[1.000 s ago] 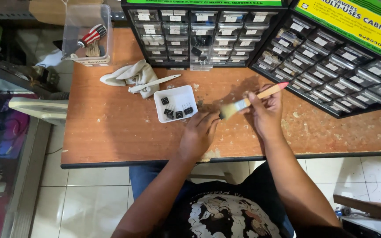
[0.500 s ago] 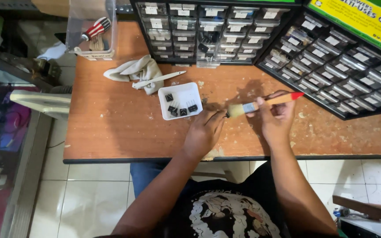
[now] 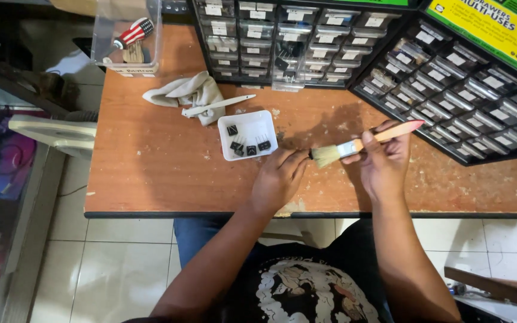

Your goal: Cleaning individual electronic components by brushing them with a small paintbrush at a repair bench.

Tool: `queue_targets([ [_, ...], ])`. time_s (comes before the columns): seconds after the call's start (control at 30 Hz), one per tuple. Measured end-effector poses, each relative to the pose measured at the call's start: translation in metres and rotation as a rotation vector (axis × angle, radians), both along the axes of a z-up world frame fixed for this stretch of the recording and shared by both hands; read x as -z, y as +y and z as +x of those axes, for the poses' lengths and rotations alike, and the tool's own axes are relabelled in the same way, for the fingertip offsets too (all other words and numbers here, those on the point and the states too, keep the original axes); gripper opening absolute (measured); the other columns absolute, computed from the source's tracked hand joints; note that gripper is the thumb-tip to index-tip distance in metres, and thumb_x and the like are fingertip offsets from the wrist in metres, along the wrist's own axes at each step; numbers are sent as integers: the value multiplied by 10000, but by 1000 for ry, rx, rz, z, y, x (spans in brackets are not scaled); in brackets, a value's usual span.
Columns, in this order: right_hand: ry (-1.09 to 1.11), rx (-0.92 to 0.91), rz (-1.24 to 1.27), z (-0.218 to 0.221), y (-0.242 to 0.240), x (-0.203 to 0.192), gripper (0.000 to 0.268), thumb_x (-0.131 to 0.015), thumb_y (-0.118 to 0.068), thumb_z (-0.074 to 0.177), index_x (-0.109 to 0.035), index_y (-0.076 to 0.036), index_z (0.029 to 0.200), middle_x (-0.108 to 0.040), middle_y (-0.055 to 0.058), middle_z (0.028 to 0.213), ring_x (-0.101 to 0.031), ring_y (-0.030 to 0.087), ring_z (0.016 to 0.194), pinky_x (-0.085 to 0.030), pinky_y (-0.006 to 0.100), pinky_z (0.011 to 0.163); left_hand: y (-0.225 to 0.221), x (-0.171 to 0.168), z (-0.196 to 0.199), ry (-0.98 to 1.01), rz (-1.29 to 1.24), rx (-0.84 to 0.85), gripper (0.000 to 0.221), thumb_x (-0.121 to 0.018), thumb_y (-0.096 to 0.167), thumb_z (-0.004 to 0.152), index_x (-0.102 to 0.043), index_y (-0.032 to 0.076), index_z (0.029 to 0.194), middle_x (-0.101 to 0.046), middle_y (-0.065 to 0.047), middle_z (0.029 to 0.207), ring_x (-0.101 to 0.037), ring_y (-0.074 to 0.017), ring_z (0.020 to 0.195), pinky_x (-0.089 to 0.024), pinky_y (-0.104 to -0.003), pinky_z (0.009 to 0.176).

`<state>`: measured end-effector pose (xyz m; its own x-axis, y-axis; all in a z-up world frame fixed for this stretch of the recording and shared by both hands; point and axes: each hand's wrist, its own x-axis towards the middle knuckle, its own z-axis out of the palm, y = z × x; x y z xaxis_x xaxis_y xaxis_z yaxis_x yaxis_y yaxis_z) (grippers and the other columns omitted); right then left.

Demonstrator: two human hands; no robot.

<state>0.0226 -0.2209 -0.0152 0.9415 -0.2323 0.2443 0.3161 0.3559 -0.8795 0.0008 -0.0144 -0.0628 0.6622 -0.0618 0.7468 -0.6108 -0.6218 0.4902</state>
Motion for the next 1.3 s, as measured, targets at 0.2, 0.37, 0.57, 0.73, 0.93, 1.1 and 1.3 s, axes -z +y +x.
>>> queue_targets([
  [0.2, -18, 79, -311, 1, 5, 3, 281, -713, 44, 994, -471, 17, 1135, -633, 218, 881, -736, 321, 684, -661, 411, 503, 2, -9, -3, 58, -39, 130, 197, -731, 61, 972, -716, 41, 1167, -673, -115, 1024, -720, -308, 925, -657, -391, 751],
  [0.37, -41, 95, -126, -2, 12, -7, 311, -734, 25, 969, -469, -2, 1130, -640, 186, 916, -751, 286, 737, -670, 376, 514, 4, 4, 0, 80, 20, 91, 199, -764, 119, 951, -726, 89, 1144, -659, -49, 1003, -717, -226, 898, -646, -316, 741],
  [0.57, -68, 148, -354, 0, 16, -6, 312, -762, 16, 965, -485, -3, 1109, -635, 178, 895, -733, 269, 716, -636, 362, 490, 5, -16, -2, 92, 2, 75, 174, -739, 131, 981, -713, 85, 1147, -644, -50, 1005, -717, -224, 899, -649, -319, 742],
  [0.73, -9, 56, -37, -4, 7, -6, 310, -720, 27, 963, -465, -1, 1138, -644, 194, 916, -759, 353, 769, -669, 424, 485, 4, -8, -2, 85, -9, 50, 178, -772, 124, 945, -726, 81, 1111, -666, -56, 994, -728, -226, 875, -657, -309, 716],
  [0.93, 11, 163, -400, 2, -1, 12, 313, -724, -10, 1015, -457, -14, 1177, -638, 142, 883, -727, 257, 693, -670, 380, 558, 4, -19, 0, 27, -66, 51, 180, -775, 130, 952, -730, 81, 1120, -692, -62, 1007, -739, -234, 898, -657, -299, 709],
  [1.1, -13, 202, -282, -6, 8, 7, 295, -731, -13, 1012, -471, -13, 1153, -668, 189, 929, -732, 250, 687, -663, 342, 533, 6, -24, -1, 101, -37, 106, 197, -755, 91, 962, -728, 42, 1151, -702, -113, 978, -739, -301, 889, -678, -381, 700],
  [1.3, 28, 123, -11, 0, 13, 36, 256, -696, -30, 1013, -472, -18, 1135, -696, 195, 910, -751, 267, 665, -676, 333, 500, 8, -14, -1, 111, -70, 92, 216, -761, 89, 951, -741, 73, 1166, -715, -96, 977, -741, -286, 888, -665, -358, 689],
])
